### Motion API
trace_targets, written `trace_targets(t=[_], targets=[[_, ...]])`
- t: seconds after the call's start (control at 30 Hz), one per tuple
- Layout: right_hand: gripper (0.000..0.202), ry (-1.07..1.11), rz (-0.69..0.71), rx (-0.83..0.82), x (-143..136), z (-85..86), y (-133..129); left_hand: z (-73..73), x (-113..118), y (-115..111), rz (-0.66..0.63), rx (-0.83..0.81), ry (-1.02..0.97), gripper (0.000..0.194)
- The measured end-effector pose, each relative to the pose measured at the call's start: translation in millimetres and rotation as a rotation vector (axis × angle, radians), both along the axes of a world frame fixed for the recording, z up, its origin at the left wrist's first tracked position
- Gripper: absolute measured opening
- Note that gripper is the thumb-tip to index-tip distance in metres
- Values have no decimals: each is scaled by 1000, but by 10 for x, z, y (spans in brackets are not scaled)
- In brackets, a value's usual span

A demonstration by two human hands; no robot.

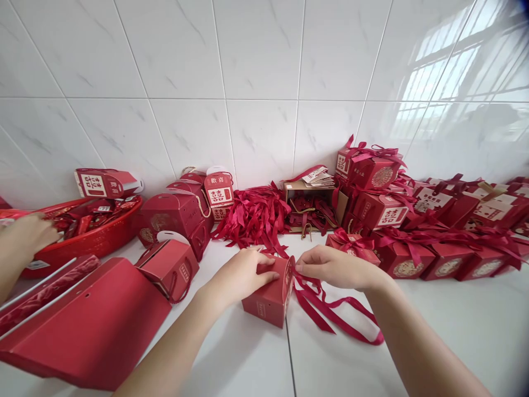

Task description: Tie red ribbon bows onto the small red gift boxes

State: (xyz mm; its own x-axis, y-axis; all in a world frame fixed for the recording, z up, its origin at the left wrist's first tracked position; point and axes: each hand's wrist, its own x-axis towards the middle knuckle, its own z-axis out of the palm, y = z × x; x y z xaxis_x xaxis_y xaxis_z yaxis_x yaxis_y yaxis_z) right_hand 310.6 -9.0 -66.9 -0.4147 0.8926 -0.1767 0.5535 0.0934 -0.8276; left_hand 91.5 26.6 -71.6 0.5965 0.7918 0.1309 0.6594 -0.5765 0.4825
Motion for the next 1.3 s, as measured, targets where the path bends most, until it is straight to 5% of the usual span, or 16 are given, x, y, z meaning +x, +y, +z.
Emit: trace_targets(t=[0.3, 0.6, 1.3], targets=[[32, -3, 39, -31, -30, 9, 5, 44, 39, -63, 32, 160, 137, 25], [28, 8, 12, -30, -38, 8, 3, 58, 112, -132, -87, 349, 35, 24], [30, 8, -17, -53, -29, 15, 6, 83, 103, -140, -128, 294, -56, 23]])
